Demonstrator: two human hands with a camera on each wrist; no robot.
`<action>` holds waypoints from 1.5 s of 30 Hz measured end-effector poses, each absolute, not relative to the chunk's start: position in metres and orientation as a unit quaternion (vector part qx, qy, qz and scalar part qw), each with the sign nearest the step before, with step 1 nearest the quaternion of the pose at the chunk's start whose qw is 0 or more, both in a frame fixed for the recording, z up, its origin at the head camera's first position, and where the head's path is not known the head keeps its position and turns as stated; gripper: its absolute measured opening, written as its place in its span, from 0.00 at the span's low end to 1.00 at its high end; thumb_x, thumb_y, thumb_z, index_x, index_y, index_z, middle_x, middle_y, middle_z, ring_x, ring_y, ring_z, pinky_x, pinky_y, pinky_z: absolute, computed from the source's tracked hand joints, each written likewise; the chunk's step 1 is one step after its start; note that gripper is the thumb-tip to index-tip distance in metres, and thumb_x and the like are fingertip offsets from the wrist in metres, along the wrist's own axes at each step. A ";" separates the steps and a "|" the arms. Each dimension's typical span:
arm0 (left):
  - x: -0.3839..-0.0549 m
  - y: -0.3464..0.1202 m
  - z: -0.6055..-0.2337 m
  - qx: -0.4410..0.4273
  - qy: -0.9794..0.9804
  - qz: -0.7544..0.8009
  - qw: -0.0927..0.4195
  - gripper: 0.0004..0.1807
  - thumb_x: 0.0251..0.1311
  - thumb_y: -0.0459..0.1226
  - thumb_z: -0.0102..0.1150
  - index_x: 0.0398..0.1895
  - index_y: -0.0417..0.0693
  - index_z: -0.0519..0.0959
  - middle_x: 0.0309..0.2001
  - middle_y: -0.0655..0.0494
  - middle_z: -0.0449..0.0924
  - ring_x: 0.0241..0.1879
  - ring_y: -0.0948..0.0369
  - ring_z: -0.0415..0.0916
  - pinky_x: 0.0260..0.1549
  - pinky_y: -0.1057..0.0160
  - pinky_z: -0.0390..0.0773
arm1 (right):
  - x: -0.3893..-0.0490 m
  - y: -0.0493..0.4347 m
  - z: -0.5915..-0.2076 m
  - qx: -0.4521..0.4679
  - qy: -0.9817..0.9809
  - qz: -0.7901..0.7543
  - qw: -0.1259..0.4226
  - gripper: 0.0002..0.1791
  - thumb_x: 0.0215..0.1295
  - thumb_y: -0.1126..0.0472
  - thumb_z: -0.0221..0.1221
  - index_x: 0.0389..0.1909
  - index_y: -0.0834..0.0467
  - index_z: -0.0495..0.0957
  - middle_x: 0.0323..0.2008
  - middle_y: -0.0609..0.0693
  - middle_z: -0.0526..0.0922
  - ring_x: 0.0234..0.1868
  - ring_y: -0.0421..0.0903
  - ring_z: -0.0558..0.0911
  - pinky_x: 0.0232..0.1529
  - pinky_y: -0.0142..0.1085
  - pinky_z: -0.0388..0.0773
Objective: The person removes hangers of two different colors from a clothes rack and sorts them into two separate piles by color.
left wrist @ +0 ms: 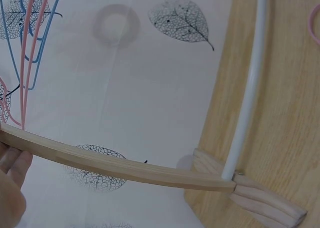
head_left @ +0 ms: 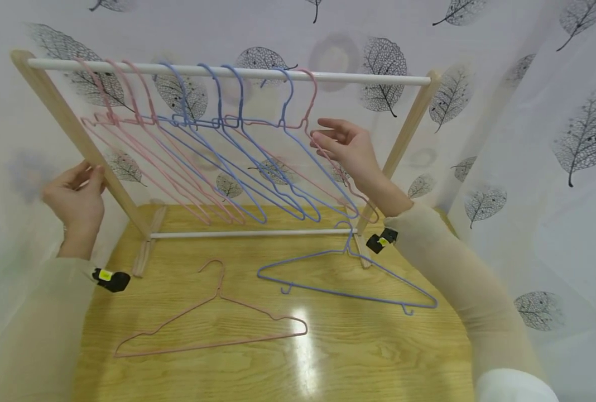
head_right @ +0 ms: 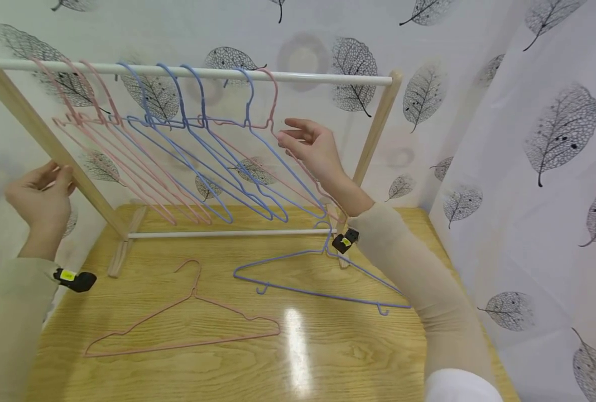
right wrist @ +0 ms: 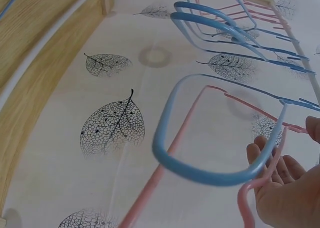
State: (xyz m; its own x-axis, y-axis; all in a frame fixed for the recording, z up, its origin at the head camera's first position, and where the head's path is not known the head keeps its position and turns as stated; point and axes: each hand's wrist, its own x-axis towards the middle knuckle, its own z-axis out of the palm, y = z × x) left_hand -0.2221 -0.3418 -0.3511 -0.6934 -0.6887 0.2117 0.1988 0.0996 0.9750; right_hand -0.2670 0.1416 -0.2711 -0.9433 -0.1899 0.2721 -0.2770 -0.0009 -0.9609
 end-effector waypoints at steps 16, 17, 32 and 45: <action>-0.225 -0.346 -0.355 0.185 -0.660 -0.640 0.346 0.18 0.62 0.38 0.73 0.56 0.47 0.88 0.31 0.75 0.86 0.29 0.76 0.86 0.34 0.84 0.85 | -0.285 0.120 -0.269 0.175 -0.702 0.689 0.035 0.18 0.74 0.65 0.64 0.61 0.66 0.81 0.38 0.41 0.91 0.41 0.41 0.91 0.53 0.34 0.92; -0.225 -0.346 -0.355 0.185 -0.658 -0.643 0.346 0.18 0.62 0.37 0.74 0.56 0.47 0.88 0.31 0.74 0.86 0.29 0.76 0.86 0.34 0.84 0.85 | -0.286 0.119 -0.268 0.176 -0.701 0.690 0.036 0.18 0.73 0.66 0.64 0.60 0.67 0.82 0.38 0.41 0.91 0.41 0.40 0.91 0.52 0.34 0.92; -0.224 -0.342 -0.353 0.184 -0.669 -0.628 0.351 0.18 0.64 0.35 0.72 0.57 0.44 0.87 0.31 0.75 0.85 0.28 0.77 0.85 0.33 0.84 0.85 | -0.286 0.114 -0.267 0.191 -0.694 0.691 0.059 0.14 0.74 0.66 0.63 0.53 0.72 0.85 0.36 0.43 0.93 0.40 0.38 0.92 0.54 0.35 0.92; -0.224 -0.345 -0.355 0.179 -0.663 -0.635 0.354 0.18 0.64 0.35 0.72 0.56 0.43 0.87 0.31 0.75 0.85 0.28 0.77 0.85 0.33 0.84 0.85 | -0.281 0.135 -0.262 0.175 -0.678 0.707 0.099 0.11 0.73 0.65 0.65 0.48 0.68 0.87 0.34 0.44 0.93 0.38 0.39 0.92 0.50 0.32 0.92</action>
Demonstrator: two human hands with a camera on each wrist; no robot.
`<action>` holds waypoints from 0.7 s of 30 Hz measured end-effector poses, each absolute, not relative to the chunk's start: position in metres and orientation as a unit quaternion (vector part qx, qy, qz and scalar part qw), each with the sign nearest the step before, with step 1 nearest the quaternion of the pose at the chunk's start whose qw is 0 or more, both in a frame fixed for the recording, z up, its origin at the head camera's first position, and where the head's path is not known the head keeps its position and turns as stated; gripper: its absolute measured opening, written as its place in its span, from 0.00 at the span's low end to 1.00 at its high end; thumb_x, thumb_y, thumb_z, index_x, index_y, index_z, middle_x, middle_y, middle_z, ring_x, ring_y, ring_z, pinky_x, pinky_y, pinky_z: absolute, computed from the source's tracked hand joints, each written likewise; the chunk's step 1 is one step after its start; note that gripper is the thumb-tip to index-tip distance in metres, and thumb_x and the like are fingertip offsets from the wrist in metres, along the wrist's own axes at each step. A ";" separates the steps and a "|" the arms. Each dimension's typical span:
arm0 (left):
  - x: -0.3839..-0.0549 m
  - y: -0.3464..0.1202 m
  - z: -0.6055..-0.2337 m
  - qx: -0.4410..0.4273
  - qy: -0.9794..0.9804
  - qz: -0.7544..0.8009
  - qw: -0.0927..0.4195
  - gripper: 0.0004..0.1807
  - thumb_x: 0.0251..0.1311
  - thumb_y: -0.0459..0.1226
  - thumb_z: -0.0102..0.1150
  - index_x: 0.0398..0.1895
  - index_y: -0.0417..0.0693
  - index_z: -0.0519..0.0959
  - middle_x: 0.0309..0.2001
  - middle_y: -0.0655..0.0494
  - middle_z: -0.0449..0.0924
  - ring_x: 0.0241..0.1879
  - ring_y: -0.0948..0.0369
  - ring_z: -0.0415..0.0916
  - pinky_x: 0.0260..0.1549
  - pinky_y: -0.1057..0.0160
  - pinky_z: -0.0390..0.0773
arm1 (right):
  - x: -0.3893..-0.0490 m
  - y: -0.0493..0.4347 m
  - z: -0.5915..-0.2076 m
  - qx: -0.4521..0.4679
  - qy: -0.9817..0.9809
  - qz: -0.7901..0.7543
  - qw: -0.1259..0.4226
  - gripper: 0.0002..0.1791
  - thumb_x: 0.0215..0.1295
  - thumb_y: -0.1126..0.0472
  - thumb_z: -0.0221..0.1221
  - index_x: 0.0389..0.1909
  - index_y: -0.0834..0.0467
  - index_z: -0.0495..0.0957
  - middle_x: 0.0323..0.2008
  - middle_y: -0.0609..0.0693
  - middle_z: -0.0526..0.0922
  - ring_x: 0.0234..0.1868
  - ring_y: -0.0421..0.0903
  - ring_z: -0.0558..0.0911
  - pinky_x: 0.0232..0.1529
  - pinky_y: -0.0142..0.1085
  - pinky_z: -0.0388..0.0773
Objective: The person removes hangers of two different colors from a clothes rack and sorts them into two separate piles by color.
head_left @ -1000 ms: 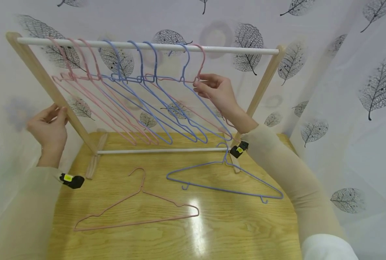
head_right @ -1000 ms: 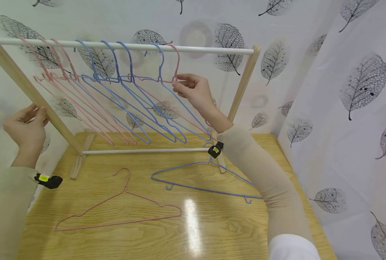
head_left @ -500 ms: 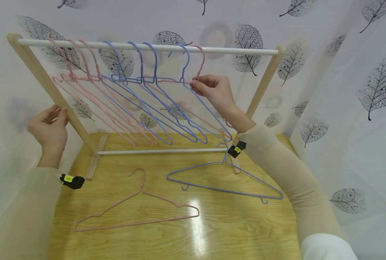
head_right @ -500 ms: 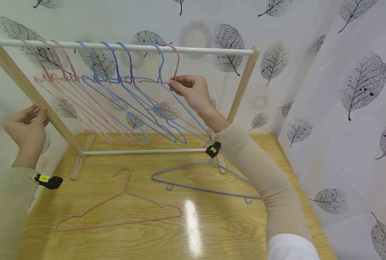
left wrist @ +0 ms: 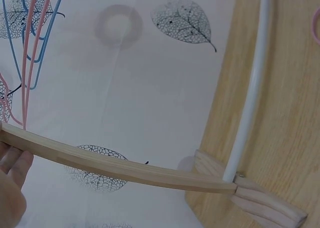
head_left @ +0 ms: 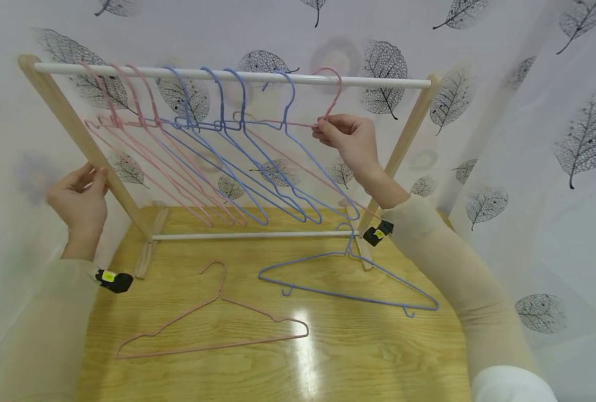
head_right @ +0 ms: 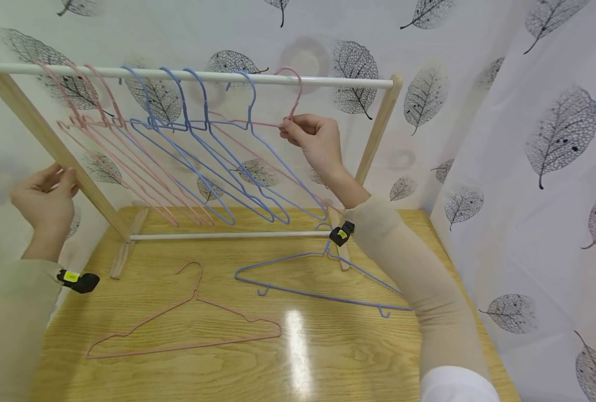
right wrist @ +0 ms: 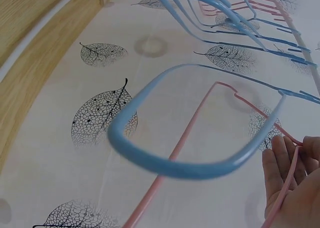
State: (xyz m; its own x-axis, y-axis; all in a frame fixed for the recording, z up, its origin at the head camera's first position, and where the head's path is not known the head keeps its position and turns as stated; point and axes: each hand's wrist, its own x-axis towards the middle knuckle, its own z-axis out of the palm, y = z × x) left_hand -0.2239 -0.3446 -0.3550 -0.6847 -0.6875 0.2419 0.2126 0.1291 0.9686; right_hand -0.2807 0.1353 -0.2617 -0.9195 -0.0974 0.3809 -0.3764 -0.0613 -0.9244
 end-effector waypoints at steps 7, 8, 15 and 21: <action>-0.226 -0.347 -0.357 0.182 -0.672 -0.625 0.353 0.18 0.64 0.36 0.72 0.57 0.44 0.87 0.29 0.78 0.85 0.28 0.77 0.85 0.34 0.84 0.85 | -0.274 0.151 -0.260 0.192 -0.653 0.724 0.110 0.09 0.73 0.67 0.65 0.47 0.70 0.87 0.34 0.46 0.93 0.37 0.40 0.93 0.47 0.31 0.93; -0.226 -0.347 -0.358 0.182 -0.673 -0.624 0.353 0.18 0.64 0.37 0.72 0.57 0.44 0.87 0.29 0.79 0.85 0.28 0.77 0.85 0.34 0.84 0.85 | -0.273 0.153 -0.259 0.191 -0.649 0.728 0.110 0.09 0.73 0.68 0.65 0.46 0.70 0.87 0.34 0.47 0.93 0.37 0.40 0.93 0.47 0.31 0.93; -0.229 -0.349 -0.360 0.181 -0.685 -0.609 0.357 0.19 0.64 0.38 0.72 0.58 0.45 0.87 0.29 0.80 0.84 0.29 0.79 0.85 0.34 0.84 0.85 | -0.268 0.169 -0.257 0.186 -0.634 0.741 0.123 0.07 0.73 0.68 0.65 0.43 0.65 0.89 0.34 0.49 0.94 0.36 0.42 0.94 0.46 0.32 0.93; -0.229 -0.350 -0.361 0.178 -0.679 -0.614 0.359 0.18 0.64 0.37 0.72 0.57 0.45 0.87 0.29 0.79 0.85 0.28 0.78 0.85 0.34 0.84 0.85 | -0.258 0.183 -0.252 0.179 -0.615 0.758 0.123 0.07 0.71 0.68 0.66 0.45 0.67 0.88 0.35 0.51 0.94 0.38 0.43 0.94 0.47 0.33 0.93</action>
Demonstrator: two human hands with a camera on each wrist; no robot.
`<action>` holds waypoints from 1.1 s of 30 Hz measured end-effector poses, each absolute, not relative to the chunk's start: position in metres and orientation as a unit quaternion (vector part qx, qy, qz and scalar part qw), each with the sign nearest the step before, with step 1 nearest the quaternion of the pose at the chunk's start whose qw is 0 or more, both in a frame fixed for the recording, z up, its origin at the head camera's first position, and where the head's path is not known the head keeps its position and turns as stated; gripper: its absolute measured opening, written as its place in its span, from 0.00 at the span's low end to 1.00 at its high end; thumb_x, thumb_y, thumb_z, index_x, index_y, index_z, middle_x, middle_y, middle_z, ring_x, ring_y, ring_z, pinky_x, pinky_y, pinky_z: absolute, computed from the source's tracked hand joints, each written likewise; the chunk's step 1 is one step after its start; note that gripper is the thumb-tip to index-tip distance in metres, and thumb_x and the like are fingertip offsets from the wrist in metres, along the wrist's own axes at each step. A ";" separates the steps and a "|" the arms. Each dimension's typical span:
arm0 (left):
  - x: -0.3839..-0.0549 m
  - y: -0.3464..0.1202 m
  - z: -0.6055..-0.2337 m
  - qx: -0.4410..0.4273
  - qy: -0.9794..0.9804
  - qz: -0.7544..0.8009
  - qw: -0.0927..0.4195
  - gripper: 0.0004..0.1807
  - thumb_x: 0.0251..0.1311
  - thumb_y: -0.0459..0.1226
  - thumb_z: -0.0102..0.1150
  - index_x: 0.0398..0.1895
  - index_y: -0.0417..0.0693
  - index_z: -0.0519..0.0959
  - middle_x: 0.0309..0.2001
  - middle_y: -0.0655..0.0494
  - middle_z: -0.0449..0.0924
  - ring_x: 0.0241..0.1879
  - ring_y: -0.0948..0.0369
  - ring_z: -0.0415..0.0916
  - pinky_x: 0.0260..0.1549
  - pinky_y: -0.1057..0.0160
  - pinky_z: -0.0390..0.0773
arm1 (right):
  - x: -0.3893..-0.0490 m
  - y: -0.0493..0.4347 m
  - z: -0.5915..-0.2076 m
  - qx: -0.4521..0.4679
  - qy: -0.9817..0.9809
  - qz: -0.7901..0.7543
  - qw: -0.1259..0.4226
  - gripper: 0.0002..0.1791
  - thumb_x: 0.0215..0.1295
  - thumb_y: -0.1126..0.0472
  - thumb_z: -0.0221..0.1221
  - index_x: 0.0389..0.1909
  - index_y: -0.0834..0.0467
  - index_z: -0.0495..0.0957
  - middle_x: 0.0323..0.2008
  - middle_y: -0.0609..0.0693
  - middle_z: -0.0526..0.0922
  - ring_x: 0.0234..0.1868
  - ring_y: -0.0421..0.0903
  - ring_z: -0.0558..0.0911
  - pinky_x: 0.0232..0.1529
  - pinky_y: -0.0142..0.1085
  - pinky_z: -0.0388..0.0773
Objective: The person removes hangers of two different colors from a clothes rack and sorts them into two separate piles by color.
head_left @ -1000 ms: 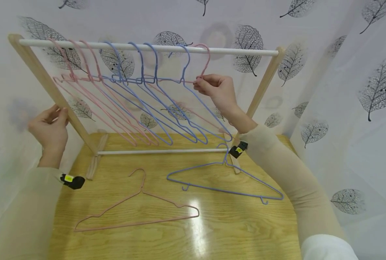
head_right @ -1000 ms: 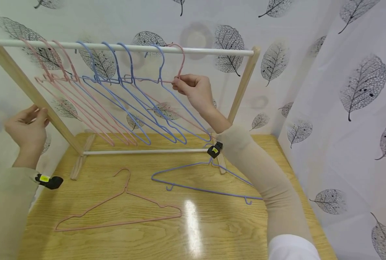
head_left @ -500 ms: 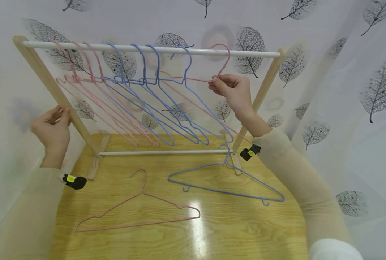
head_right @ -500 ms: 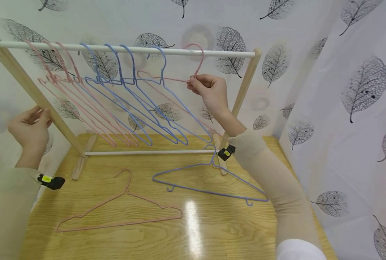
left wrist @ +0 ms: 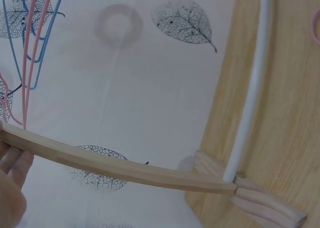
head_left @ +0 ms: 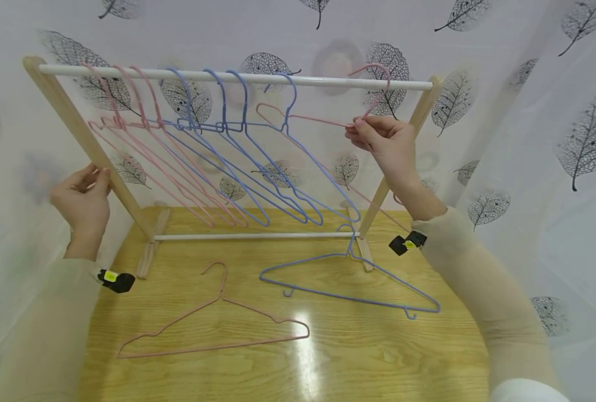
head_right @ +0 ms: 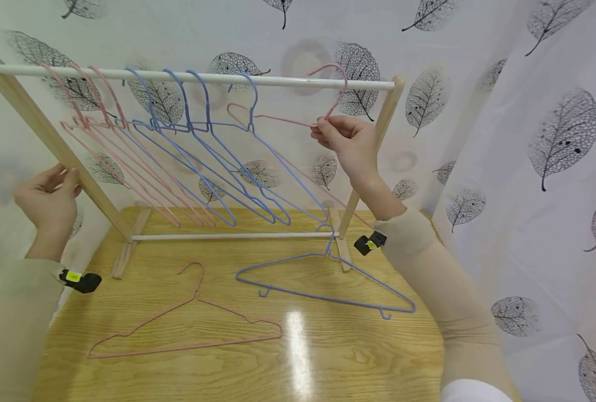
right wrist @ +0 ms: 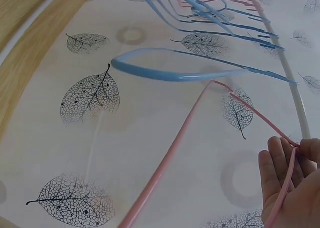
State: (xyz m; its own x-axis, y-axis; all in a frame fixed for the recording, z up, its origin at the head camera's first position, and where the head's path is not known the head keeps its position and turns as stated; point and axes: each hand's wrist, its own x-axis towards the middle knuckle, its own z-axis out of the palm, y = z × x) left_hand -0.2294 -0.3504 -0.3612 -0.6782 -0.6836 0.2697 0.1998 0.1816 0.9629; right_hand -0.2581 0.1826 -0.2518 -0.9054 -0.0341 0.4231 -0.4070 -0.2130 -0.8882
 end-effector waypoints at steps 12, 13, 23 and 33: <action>-0.228 -0.350 -0.359 0.179 -0.675 -0.623 0.351 0.18 0.64 0.36 0.72 0.57 0.45 0.87 0.32 0.75 0.88 0.29 0.77 0.85 0.34 0.84 0.85 | -0.232 0.210 -0.257 0.184 -0.624 0.751 0.116 0.07 0.71 0.67 0.66 0.43 0.67 0.89 0.36 0.53 0.94 0.38 0.44 0.94 0.45 0.35 0.93; -0.227 -0.349 -0.359 0.180 -0.674 -0.626 0.348 0.18 0.64 0.36 0.72 0.57 0.45 0.87 0.31 0.76 0.87 0.29 0.77 0.85 0.34 0.84 0.85 | -0.230 0.212 -0.258 0.184 -0.625 0.750 0.115 0.07 0.70 0.67 0.66 0.43 0.67 0.89 0.36 0.53 0.94 0.38 0.44 0.94 0.46 0.35 0.93; -0.226 -0.347 -0.356 0.179 -0.678 -0.623 0.347 0.19 0.64 0.36 0.72 0.57 0.44 0.87 0.30 0.78 0.85 0.29 0.78 0.85 0.34 0.83 0.86 | -0.216 0.227 -0.281 0.171 -0.650 0.734 0.093 0.08 0.73 0.65 0.65 0.45 0.65 0.89 0.37 0.51 0.94 0.40 0.43 0.94 0.48 0.34 0.93; -0.228 -0.350 -0.358 0.173 -0.679 -0.618 0.357 0.17 0.65 0.35 0.71 0.56 0.43 0.87 0.30 0.77 0.85 0.28 0.78 0.85 0.34 0.83 0.86 | -0.210 0.227 -0.318 0.133 -0.682 0.717 0.056 0.07 0.74 0.61 0.65 0.44 0.60 0.88 0.38 0.46 0.94 0.39 0.40 0.93 0.47 0.32 0.93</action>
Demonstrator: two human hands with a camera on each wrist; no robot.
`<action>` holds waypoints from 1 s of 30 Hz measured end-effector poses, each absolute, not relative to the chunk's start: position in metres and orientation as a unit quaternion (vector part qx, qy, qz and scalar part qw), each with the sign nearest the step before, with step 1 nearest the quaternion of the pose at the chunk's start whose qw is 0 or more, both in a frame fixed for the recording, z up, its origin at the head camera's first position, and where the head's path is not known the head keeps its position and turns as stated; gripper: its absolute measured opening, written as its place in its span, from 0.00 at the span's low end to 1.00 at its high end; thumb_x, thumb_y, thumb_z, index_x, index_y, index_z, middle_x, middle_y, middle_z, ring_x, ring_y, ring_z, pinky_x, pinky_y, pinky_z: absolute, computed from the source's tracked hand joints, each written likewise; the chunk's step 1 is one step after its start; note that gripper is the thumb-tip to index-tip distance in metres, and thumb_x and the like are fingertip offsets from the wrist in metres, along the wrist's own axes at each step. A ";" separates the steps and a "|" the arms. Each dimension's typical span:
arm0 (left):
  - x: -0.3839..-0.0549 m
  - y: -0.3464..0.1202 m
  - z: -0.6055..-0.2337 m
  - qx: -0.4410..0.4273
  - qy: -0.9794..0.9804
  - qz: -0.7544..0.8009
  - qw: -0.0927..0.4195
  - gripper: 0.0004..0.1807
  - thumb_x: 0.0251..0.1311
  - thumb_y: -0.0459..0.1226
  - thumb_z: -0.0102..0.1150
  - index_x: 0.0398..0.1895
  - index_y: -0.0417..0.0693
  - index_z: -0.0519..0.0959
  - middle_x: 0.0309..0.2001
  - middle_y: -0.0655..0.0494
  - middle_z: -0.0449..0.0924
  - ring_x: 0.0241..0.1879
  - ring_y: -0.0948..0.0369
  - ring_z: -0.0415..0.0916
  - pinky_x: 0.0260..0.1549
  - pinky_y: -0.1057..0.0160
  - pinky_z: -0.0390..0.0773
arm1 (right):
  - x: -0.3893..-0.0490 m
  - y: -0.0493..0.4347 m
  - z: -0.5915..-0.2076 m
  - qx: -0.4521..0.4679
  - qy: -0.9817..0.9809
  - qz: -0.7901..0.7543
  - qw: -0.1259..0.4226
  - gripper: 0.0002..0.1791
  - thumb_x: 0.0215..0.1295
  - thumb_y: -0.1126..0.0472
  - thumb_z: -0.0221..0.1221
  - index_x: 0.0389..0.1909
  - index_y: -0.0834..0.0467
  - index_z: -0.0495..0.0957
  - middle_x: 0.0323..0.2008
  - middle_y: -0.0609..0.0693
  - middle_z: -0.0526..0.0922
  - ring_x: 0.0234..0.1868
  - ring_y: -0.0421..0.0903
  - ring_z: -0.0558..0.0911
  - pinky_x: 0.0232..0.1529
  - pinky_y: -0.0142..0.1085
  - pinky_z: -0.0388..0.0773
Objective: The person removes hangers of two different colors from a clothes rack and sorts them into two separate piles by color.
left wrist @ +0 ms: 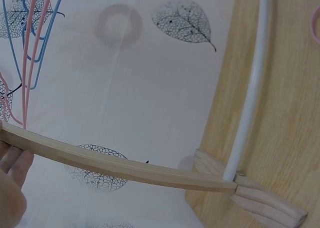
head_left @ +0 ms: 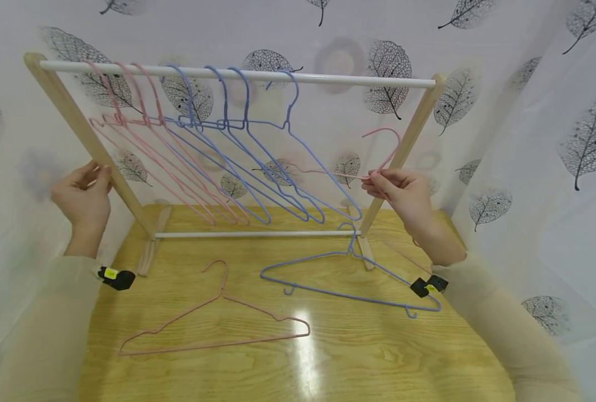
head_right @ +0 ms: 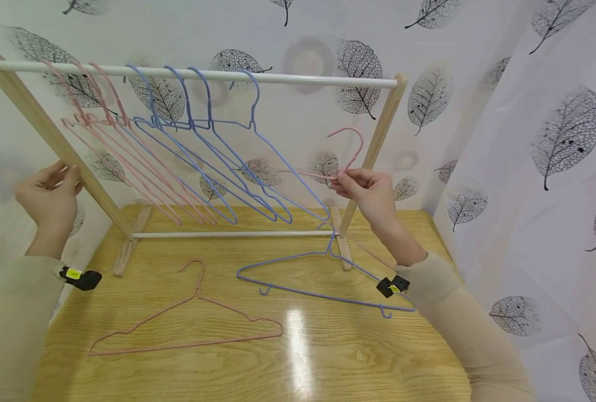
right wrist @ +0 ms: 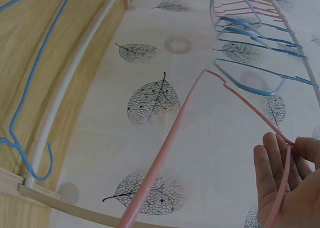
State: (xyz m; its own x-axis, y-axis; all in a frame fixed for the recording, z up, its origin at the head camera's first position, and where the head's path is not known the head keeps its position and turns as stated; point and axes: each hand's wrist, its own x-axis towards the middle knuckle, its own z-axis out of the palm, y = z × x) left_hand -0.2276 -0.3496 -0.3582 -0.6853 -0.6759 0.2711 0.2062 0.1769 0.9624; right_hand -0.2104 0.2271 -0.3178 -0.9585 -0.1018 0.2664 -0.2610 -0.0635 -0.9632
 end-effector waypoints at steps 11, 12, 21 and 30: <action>-0.229 -0.351 -0.359 0.172 -0.672 -0.628 0.354 0.17 0.64 0.35 0.72 0.55 0.44 0.88 0.29 0.77 0.86 0.27 0.77 0.85 0.33 0.83 0.86 | -0.208 0.226 -0.363 0.087 -0.699 0.709 0.013 0.06 0.76 0.60 0.64 0.43 0.56 0.88 0.36 0.43 0.94 0.39 0.37 0.93 0.46 0.30 0.92; -0.229 -0.351 -0.359 0.172 -0.670 -0.630 0.354 0.17 0.64 0.34 0.72 0.55 0.44 0.88 0.29 0.77 0.86 0.27 0.77 0.85 0.33 0.83 0.86 | -0.208 0.226 -0.368 0.083 -0.698 0.712 0.009 0.06 0.76 0.60 0.63 0.42 0.55 0.88 0.35 0.42 0.94 0.38 0.36 0.93 0.45 0.29 0.92; -0.229 -0.350 -0.360 0.170 -0.667 -0.632 0.355 0.16 0.64 0.35 0.72 0.55 0.43 0.88 0.31 0.71 0.89 0.27 0.76 0.85 0.33 0.82 0.86 | -0.198 0.226 -0.395 0.061 -0.681 0.730 -0.005 0.08 0.78 0.65 0.59 0.45 0.65 0.85 0.35 0.45 0.94 0.37 0.39 0.93 0.47 0.31 0.93; -0.229 -0.351 -0.360 0.167 -0.665 -0.632 0.361 0.16 0.63 0.35 0.73 0.54 0.44 0.88 0.31 0.72 0.90 0.26 0.76 0.86 0.32 0.82 0.86 | -0.180 0.225 -0.416 0.060 -0.684 0.726 -0.035 0.12 0.78 0.60 0.61 0.46 0.65 0.87 0.37 0.44 0.94 0.41 0.41 0.93 0.51 0.36 0.92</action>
